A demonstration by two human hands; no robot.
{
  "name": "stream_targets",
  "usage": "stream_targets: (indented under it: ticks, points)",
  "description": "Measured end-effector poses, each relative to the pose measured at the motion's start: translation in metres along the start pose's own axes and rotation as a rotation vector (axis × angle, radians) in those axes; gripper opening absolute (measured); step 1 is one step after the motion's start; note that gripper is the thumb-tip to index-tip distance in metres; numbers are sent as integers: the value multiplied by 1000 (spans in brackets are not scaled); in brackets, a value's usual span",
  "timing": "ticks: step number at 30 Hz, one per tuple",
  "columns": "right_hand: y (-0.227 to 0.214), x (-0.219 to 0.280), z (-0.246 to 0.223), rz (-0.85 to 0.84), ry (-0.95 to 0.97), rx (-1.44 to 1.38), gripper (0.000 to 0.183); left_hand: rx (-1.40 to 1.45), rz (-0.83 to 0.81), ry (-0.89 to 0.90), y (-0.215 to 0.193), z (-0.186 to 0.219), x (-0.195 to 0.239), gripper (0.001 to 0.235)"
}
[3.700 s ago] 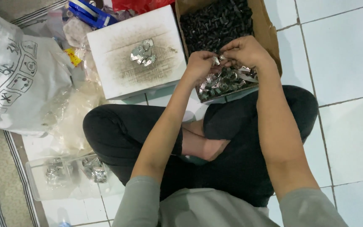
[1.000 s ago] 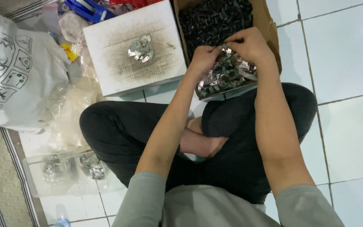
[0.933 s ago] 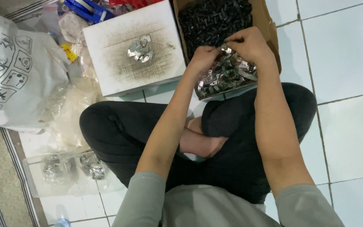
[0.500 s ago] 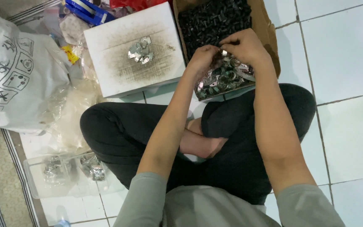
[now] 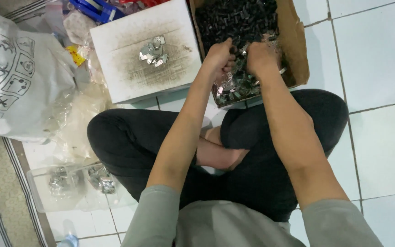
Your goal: The person sits cross-legged on the floor and sorts small metallic parts by hand. They pick up items from a cardboard box, separate them, and place selected pieces onto a white surface while leaving others in the box.
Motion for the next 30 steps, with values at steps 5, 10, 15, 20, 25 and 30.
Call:
stream_targets:
  ticks: [5, 10, 15, 20, 25, 30]
  points:
    - [-1, -9, 7, 35, -52, -92, 28, -61, -19, 30, 9, 20, 37, 38]
    - [-23, 32, 22, 206, -263, -511, 16, -39, 109, 43, 4, 11, 28, 27]
    - [-28, 44, 20, 270, -418, -476, 19, 29, -28, 80, 18, 9, 39, 37]
    - [-26, 35, 17, 196, -407, -482, 26, -89, -11, 187, 22, 15, 46, 23]
    - [-22, 38, 5, 117, -425, -479, 21, -176, 88, 167, 13, 14, 40, 26]
    - [11, 38, -43, -184, -187, -236, 13, -186, 103, 226, 3, 24, 51, 25]
Point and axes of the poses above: each hand's wrist, its own x-axis away from the middle knuckle, its own y-axis out of the palm, z = x × y, the point moved 4 cm from there along -x, towards the middle knuckle, and after that the axes turned 15 degrees about -z, right-handed, at the moved point
